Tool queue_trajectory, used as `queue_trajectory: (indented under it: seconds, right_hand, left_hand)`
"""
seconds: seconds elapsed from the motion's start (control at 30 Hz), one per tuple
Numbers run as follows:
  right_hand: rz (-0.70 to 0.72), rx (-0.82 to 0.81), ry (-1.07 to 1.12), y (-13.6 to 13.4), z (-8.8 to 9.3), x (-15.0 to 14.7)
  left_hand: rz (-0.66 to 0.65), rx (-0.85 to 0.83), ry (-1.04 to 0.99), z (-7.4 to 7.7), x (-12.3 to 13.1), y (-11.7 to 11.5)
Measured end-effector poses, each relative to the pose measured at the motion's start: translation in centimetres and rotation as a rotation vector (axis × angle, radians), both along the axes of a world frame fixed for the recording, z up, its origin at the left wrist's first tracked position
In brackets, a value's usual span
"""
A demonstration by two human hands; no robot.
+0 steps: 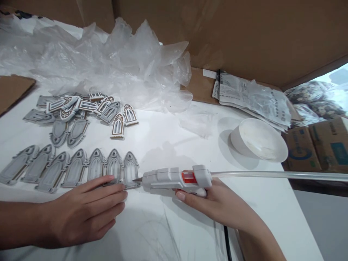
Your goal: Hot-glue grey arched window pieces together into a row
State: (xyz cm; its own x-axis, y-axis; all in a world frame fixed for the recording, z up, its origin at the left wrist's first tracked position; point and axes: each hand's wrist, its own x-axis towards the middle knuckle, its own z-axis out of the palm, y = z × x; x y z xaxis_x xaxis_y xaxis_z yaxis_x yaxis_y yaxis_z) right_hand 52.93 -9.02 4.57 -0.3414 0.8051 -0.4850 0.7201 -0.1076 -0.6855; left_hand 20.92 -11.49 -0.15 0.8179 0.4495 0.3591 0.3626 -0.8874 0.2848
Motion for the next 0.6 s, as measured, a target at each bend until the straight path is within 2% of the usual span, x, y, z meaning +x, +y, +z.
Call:
queue_trajectory:
  seconds: [0.2,0.6]
  right_hand:
    - [0.020,-0.027,0.027,0.12,-0.15,-0.01]
    - [0.043,0.001,-0.064,-0.01,-0.23,0.05]
  left_hand:
    - [-0.004,-0.001,0.023,-0.14,-0.08,-0.05]
    - [-0.015,0.018,0.077,-0.29,-0.17,-0.18]
